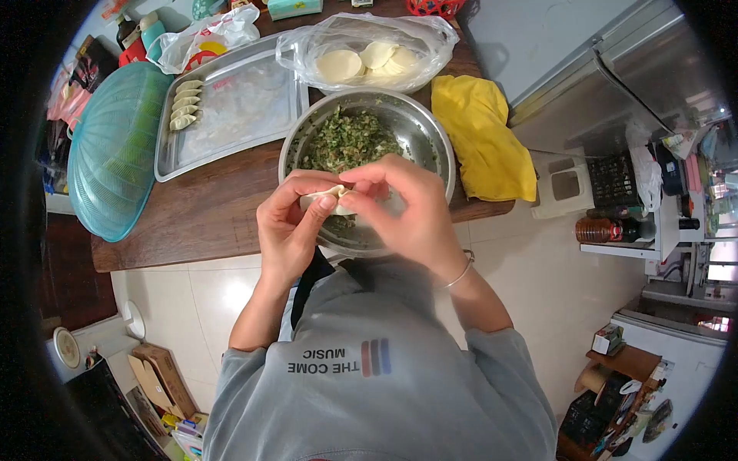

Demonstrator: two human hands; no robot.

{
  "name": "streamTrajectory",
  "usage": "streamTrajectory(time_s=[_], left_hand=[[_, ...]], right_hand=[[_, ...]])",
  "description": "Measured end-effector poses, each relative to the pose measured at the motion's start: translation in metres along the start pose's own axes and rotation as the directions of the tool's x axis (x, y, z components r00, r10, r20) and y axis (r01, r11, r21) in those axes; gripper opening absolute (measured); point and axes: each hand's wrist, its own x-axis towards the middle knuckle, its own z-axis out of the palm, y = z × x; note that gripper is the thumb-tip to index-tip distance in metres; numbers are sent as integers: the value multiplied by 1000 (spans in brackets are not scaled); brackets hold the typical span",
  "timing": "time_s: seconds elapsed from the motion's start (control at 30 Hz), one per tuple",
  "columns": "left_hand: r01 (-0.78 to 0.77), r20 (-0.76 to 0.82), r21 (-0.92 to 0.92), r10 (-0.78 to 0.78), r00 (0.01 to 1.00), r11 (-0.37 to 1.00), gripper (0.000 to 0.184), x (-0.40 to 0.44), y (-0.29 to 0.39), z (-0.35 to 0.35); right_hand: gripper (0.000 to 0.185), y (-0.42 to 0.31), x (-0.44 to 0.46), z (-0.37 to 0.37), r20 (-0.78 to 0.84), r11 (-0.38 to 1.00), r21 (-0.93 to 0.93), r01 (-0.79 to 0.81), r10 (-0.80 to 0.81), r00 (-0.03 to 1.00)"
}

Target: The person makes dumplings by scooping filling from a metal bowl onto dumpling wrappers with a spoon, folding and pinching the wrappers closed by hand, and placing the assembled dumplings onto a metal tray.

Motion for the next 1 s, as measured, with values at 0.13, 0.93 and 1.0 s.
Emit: streamTrajectory(time_s=[0.13, 0.93, 1.0], left_hand=[[-24, 24, 127, 21, 999, 992, 9, 1, 2, -2], [-54, 105, -126, 67, 992, 991, 57, 2, -4, 2], [-5, 112, -158, 24, 993, 987, 50, 1, -6, -2]], right_hand=[[12, 4, 1, 4, -51, 999, 27, -25, 27, 998], [14, 0, 6, -5, -20, 977, -150, 150, -155, 988], [13, 2, 5, -5, -56, 977, -137, 163, -172, 984]])
